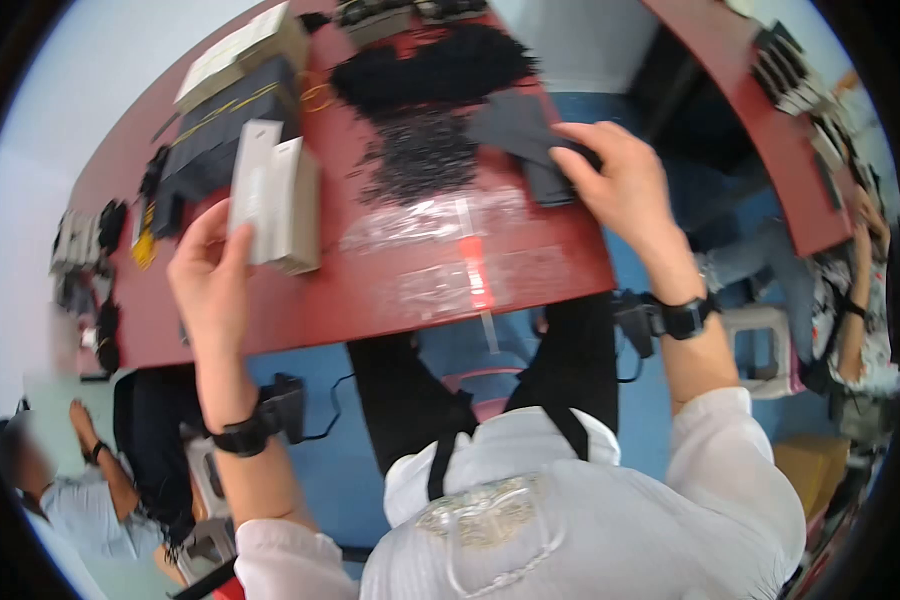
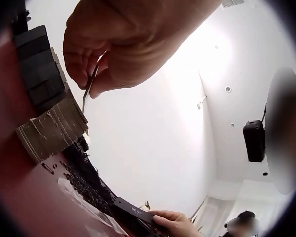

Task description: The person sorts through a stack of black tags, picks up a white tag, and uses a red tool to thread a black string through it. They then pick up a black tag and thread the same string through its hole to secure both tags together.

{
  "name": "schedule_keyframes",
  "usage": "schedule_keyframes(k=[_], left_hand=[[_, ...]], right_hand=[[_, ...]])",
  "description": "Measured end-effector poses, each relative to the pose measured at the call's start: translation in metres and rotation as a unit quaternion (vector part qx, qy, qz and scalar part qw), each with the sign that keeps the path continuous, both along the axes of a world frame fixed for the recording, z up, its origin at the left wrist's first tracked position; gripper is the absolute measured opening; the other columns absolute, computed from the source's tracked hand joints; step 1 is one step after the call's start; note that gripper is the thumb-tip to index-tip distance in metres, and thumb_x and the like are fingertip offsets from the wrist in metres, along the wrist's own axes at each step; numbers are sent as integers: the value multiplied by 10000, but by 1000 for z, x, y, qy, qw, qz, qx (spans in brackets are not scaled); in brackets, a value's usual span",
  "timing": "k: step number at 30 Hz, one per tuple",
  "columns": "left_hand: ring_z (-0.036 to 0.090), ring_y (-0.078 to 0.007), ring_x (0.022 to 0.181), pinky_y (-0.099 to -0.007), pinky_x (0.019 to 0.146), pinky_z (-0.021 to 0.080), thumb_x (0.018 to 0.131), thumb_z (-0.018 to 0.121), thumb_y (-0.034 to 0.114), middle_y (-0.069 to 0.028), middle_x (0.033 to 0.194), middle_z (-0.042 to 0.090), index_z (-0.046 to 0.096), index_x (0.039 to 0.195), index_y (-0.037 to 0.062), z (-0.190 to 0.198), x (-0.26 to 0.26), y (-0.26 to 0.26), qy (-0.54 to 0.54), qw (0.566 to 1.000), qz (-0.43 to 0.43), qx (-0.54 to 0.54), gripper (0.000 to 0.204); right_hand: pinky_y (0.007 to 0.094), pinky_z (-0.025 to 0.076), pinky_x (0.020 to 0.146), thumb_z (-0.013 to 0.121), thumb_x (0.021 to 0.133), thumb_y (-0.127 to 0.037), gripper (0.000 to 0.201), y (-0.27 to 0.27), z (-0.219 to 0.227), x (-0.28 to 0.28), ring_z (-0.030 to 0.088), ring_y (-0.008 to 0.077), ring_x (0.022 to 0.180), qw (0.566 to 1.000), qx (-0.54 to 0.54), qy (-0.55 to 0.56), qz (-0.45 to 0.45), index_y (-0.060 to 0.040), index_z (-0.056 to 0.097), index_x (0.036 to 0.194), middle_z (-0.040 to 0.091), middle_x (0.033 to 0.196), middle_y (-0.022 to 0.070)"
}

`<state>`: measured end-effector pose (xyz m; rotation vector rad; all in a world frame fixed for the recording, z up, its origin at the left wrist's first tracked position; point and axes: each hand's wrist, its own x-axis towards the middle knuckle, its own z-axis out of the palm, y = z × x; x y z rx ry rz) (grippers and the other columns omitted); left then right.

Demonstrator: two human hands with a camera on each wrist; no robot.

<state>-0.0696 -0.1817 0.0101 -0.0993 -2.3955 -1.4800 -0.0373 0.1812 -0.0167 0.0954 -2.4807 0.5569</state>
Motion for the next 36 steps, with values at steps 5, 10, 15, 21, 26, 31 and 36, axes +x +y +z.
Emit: schedule_keyframes(k=[5,10,15,21,26,31,36], left_hand=[[568,-50,754,-186,660,465,845,610,-1,-17,868,622,602,1098,-35,10,36,21,-18,992,-32,124,256],[564,-53,763,-181,635,483,830,629,-27,-17,881,594,571,1133,-40,-14,69,59,-67,950,-137,272,308],[569,-57,771,-181,620,495,834,625,-19,-26,914,568,563,1135,-36,-25,78,65,-105,934,-172,296,308],[571,-53,754,-181,601,485,849,612,0,-23,897,581,538,1172,-30,-26,81,65,-127,929,-170,303,332],[572,-70,756,-185,586,462,858,602,18,-53,948,617,531,1189,-46,-27,90,67,-144,925,-161,312,344],[556,-65,728,-193,598,459,876,551,15,-37,918,595,542,1131,-23,-35,96,69,-121,930,-131,322,258],[578,-92,746,-219,612,478,884,575,35,-53,910,596,487,1020,24,-41,98,67,-137,918,-132,347,162]], right_hand=[[327,481,648,689,770,-274,305,1,3,4,614,260,763,999,10,-23,38,-50,668,976,619,856,82],[312,477,662,698,756,-240,283,-4,10,5,619,240,758,997,31,-66,12,-43,665,956,631,863,81],[297,482,697,687,756,-224,268,-9,13,6,634,227,801,997,67,-35,3,-43,665,952,635,855,74],[219,455,688,675,800,-117,218,3,7,1,613,120,786,990,-119,38,60,6,632,974,635,842,40],[164,410,629,627,848,-55,106,-1,12,23,527,23,737,940,-314,-51,123,-13,605,943,585,821,-26],[169,377,557,626,816,-11,151,-11,13,91,477,8,649,860,-454,-168,162,-73,528,914,499,747,-58],[195,448,599,636,819,-1,203,-27,-56,156,530,37,719,800,-417,-364,231,-35,503,968,558,810,6]])
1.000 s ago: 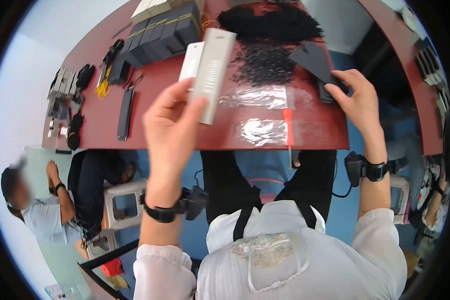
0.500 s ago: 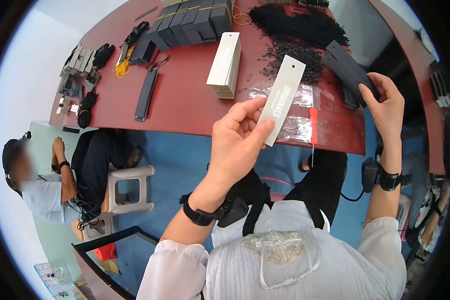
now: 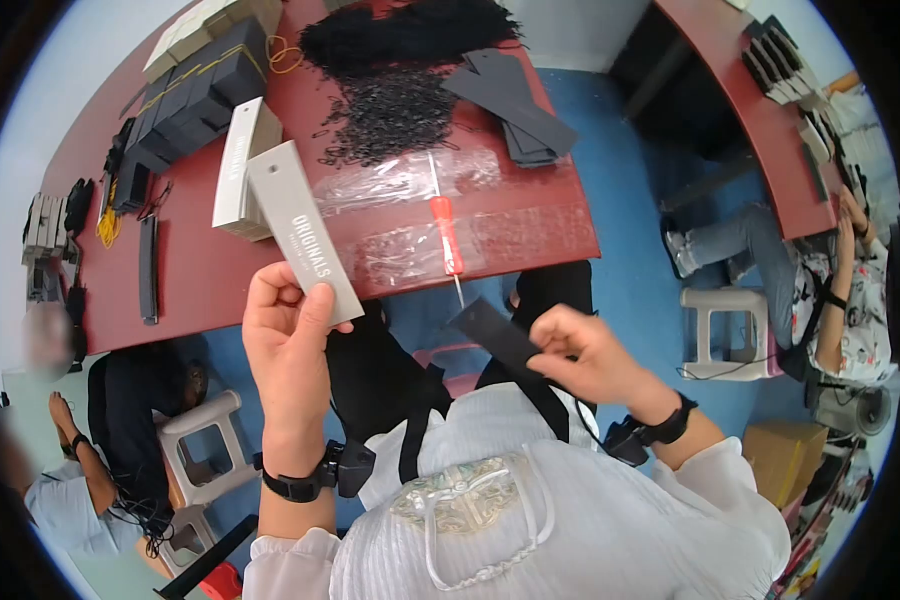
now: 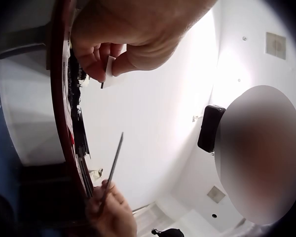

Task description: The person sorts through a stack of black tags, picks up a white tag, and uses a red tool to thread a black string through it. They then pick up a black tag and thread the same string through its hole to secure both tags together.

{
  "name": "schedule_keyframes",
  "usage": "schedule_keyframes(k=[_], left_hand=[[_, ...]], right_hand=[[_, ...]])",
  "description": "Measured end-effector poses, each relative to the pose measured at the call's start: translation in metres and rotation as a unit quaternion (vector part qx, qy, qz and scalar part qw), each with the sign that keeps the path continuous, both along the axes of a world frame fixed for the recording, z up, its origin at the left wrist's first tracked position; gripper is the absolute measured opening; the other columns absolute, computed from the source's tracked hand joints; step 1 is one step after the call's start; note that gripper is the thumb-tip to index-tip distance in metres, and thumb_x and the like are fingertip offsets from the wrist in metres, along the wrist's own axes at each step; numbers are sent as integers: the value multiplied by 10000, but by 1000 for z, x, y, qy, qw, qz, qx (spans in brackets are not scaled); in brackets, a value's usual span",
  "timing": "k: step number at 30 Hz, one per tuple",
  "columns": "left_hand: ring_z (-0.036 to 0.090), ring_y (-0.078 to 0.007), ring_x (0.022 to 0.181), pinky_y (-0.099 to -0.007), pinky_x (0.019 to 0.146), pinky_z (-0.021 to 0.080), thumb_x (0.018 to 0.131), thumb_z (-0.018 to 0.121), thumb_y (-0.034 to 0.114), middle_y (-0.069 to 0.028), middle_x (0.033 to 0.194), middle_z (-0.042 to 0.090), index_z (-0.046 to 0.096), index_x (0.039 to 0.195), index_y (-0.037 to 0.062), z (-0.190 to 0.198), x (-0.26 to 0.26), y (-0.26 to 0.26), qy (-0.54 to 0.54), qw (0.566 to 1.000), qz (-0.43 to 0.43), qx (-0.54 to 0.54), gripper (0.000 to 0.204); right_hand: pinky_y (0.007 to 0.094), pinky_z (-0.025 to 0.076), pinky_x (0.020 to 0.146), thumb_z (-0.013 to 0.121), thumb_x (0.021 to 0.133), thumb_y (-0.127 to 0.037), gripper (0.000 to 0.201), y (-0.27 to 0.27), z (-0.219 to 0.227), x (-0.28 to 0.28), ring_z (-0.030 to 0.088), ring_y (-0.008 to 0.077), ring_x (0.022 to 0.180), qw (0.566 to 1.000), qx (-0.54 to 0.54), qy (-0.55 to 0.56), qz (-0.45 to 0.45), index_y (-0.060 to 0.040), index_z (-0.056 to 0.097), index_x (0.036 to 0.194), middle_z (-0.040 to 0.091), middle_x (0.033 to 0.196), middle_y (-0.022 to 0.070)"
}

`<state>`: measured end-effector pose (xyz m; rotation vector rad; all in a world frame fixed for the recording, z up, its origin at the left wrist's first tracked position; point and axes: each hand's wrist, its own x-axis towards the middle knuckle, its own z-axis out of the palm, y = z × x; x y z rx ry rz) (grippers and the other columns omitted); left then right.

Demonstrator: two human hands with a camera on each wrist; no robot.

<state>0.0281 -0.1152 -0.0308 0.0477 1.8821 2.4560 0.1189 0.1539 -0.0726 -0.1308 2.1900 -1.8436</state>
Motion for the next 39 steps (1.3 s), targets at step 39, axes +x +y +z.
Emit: schedule_keyframes(k=[39], left_hand=[[604,-112,762,-247,625,516,874,578,19,-70,916,618,489,991,31,-48,66,-2,-116,992,-57,-7,147]], right_hand=[[220,522,594,530,913,-123,152,-46,-55,-10,577,49,673,984,-138,-105,-36,3,587,976,627,800,6]])
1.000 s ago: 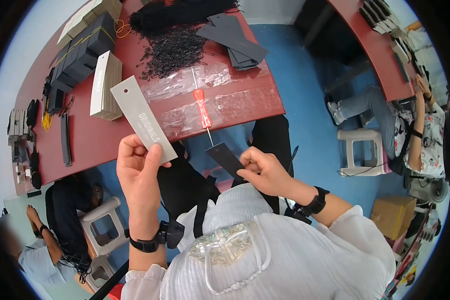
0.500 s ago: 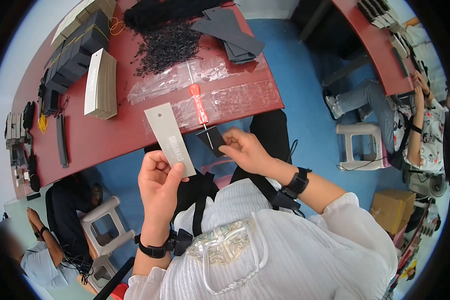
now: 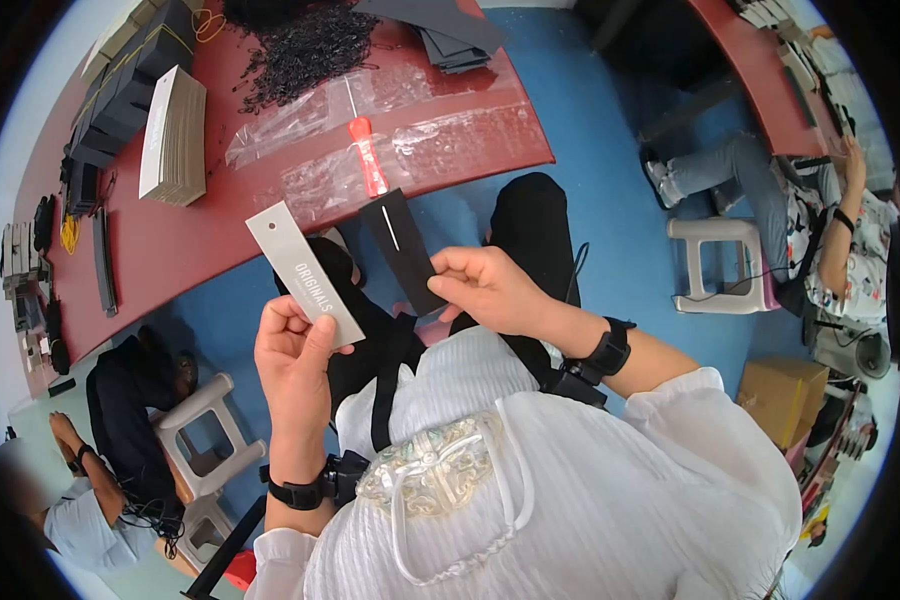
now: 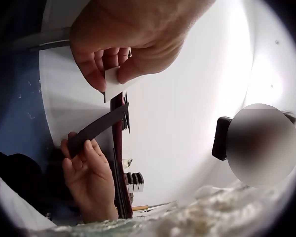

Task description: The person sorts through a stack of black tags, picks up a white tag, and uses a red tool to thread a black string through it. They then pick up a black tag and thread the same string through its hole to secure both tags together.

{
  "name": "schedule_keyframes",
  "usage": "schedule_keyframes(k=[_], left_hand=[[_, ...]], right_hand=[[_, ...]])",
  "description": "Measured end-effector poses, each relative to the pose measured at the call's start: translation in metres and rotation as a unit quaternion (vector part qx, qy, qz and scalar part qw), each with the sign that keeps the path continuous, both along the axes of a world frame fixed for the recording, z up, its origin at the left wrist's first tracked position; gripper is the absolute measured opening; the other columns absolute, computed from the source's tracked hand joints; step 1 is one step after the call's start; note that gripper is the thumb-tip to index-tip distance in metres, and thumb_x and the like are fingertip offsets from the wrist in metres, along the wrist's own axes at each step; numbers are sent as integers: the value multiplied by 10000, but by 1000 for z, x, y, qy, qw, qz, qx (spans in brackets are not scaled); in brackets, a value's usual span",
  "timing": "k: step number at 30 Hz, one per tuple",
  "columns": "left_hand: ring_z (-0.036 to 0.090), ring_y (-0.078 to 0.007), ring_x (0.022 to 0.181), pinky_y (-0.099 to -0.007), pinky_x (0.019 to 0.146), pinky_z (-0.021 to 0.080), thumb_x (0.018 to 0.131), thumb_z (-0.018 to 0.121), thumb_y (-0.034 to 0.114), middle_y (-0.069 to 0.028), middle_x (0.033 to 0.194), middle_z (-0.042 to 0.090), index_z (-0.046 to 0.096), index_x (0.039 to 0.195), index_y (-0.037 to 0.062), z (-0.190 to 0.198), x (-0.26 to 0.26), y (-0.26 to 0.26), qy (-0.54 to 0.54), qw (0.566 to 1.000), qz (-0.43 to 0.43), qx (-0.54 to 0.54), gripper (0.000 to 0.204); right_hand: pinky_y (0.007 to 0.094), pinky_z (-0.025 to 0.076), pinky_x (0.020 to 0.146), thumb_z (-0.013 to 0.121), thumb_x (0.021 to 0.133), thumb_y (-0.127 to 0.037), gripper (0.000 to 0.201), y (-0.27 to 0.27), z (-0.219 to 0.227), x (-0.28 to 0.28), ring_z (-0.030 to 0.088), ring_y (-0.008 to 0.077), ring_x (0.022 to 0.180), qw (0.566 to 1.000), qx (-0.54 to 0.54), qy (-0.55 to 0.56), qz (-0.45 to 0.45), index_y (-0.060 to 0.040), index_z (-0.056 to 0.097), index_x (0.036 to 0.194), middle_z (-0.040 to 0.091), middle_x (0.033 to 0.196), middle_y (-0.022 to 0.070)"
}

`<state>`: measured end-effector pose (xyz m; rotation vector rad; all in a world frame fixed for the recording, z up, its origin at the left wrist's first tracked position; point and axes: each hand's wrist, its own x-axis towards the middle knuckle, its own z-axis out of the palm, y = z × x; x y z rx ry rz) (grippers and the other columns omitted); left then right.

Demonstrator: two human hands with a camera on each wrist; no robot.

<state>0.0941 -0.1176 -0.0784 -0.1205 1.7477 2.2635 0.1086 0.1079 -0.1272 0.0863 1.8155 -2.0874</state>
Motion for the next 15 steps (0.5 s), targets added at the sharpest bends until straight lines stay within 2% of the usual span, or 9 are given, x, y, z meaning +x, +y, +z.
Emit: schedule_keyframes(k=[2,5,8,10,12,14,15], left_hand=[[607,-112,770,-248,631,524,876,575,19,-64,917,618,490,998,32,-5,3,-2,1,1000,-17,-12,150],[607,-106,716,-243,639,527,889,536,13,-51,880,604,483,996,39,-12,9,-4,-54,998,-36,-24,123],[620,-116,752,-251,656,538,883,539,6,-47,892,608,485,998,48,-17,14,-1,-67,995,-70,6,134],[622,-119,780,-257,671,539,861,564,-13,-52,918,620,510,1001,44,-19,14,3,-46,994,-97,3,160],[616,-111,782,-256,679,533,855,576,-14,-49,916,622,533,988,37,-18,11,15,1,993,-118,-21,149],[604,-99,803,-251,684,527,860,586,0,-40,911,621,553,1001,31,-24,7,26,21,991,-126,-27,149],[600,-92,798,-243,692,521,859,588,-8,-39,904,622,558,995,17,-29,4,31,27,991,-127,-27,141]], right_hand=[[238,521,593,533,906,-122,160,-1,8,-2,566,49,653,1000,-3,-5,0,16,588,964,622,773,13],[249,522,592,537,897,-118,160,-2,-4,-7,561,51,645,999,32,36,10,21,591,954,616,740,22],[252,511,595,546,893,-122,163,-2,-20,-16,563,65,639,997,50,64,-7,21,596,951,614,720,32],[226,486,640,528,923,-123,150,0,-23,-24,539,34,724,992,82,92,14,4,590,974,591,785,-13],[232,482,649,523,925,-119,149,-3,-29,-26,525,38,711,991,85,104,12,6,592,968,592,788,-4],[274,457,580,568,875,-130,175,-5,-35,-27,574,117,614,987,91,132,-15,21,605,956,622,718,85],[274,457,580,568,875,-130,175,-5,-36,-28,574,117,614,987,92,133,-16,21,605,956,622,718,85]])
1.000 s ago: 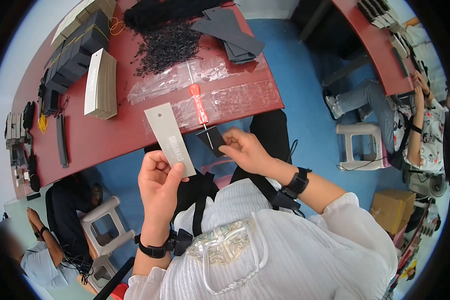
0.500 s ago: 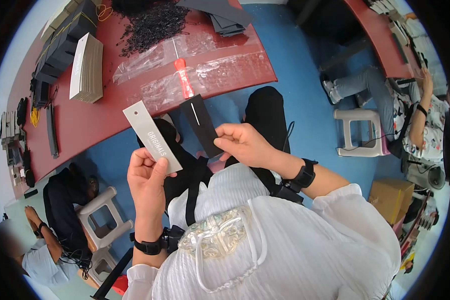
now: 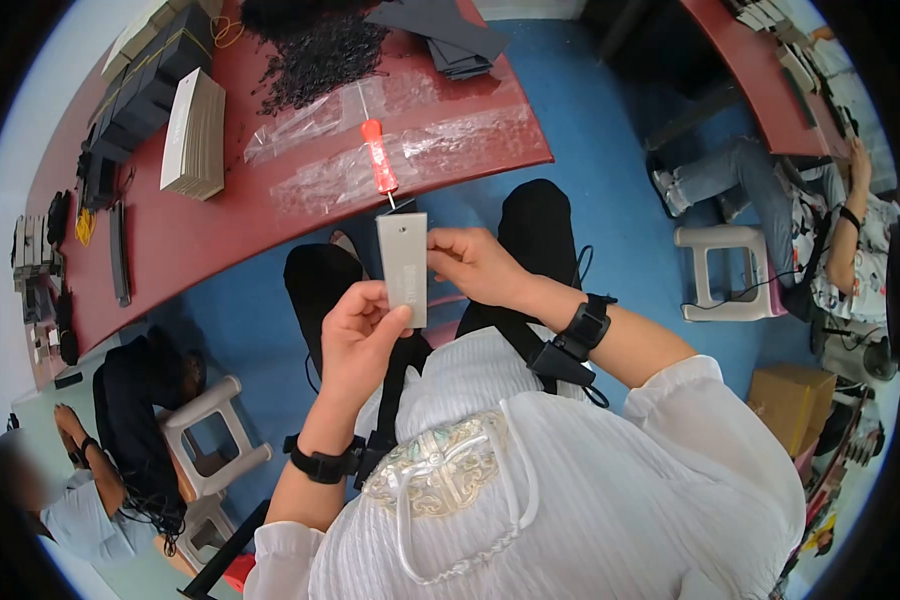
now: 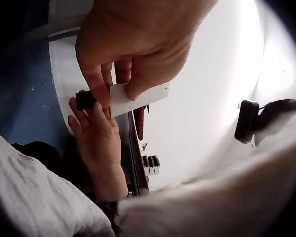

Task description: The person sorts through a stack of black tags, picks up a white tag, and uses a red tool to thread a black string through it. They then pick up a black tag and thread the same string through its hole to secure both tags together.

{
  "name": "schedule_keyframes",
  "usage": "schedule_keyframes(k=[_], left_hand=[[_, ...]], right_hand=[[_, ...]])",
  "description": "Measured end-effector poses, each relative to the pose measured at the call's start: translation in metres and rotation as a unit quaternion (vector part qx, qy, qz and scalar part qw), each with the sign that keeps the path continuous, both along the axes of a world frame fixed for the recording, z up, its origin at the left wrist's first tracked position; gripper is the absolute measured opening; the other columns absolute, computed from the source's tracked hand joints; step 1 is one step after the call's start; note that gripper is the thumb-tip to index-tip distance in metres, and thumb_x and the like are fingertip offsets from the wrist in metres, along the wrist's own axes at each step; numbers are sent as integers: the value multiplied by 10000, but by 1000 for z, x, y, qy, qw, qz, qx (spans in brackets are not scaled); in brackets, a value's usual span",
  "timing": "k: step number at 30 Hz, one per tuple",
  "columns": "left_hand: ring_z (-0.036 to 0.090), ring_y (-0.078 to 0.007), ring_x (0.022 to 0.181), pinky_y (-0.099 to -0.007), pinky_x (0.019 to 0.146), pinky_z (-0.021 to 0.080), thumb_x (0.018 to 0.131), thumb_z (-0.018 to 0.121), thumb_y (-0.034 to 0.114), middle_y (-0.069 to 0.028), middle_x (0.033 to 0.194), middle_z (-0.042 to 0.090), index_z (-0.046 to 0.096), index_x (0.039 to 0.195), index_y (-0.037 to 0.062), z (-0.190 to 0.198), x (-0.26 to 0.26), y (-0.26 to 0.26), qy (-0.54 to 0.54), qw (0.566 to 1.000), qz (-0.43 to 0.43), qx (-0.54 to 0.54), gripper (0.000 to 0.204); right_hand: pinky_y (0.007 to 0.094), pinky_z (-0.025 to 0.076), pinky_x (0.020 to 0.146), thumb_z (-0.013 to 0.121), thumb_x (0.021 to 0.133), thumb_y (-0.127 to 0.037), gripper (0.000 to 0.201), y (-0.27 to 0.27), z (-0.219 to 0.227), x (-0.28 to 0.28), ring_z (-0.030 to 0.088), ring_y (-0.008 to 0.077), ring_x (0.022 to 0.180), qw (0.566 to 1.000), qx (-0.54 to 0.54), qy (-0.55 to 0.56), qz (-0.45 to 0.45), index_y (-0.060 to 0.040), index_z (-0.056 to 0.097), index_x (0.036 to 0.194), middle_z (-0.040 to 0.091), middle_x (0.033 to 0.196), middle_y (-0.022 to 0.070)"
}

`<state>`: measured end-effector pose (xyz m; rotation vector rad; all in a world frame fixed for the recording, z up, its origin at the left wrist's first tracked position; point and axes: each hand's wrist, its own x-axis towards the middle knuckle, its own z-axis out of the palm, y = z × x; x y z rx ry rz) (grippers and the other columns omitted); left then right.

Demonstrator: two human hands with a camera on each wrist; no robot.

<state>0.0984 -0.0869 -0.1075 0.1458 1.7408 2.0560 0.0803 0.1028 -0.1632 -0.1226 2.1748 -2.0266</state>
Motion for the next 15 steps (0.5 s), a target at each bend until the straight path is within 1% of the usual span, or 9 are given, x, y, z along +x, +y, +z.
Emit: schedule_keyframes(k=[2,4,6,13,15], left_hand=[[596,-86,793,-234,700,514,859,589,-16,-38,897,623,562,988,3,-15,-3,6,4,1000,-5,1,133],[597,-89,790,-234,706,509,863,586,-15,-37,893,624,571,981,-4,-32,-6,9,2,999,21,24,119],[596,-89,792,-234,705,508,865,585,-16,-37,895,625,576,982,-7,-40,-9,8,8,1000,17,15,118],[591,-78,781,-225,697,499,867,592,-5,-34,883,630,594,975,-24,-34,-15,14,49,998,23,-11,110],[590,-74,771,-220,690,496,865,599,4,-33,874,631,595,958,-26,-33,-22,16,39,999,28,-22,98]], right_hand=[[290,454,590,567,870,-121,168,2,-1,0,575,138,619,1000,2,17,8,23,609,946,626,730,111],[295,456,598,565,867,-118,166,2,3,1,578,148,624,1000,6,16,1,22,611,944,627,735,118],[300,459,606,564,865,-114,164,2,6,2,580,158,629,1000,8,16,-3,21,613,943,628,740,126],[297,464,607,550,869,-117,172,5,16,0,596,164,637,999,28,-7,17,15,619,954,638,745,122],[297,464,605,542,872,-119,175,5,16,-2,595,161,634,999,32,-16,21,13,621,955,638,741,119]])
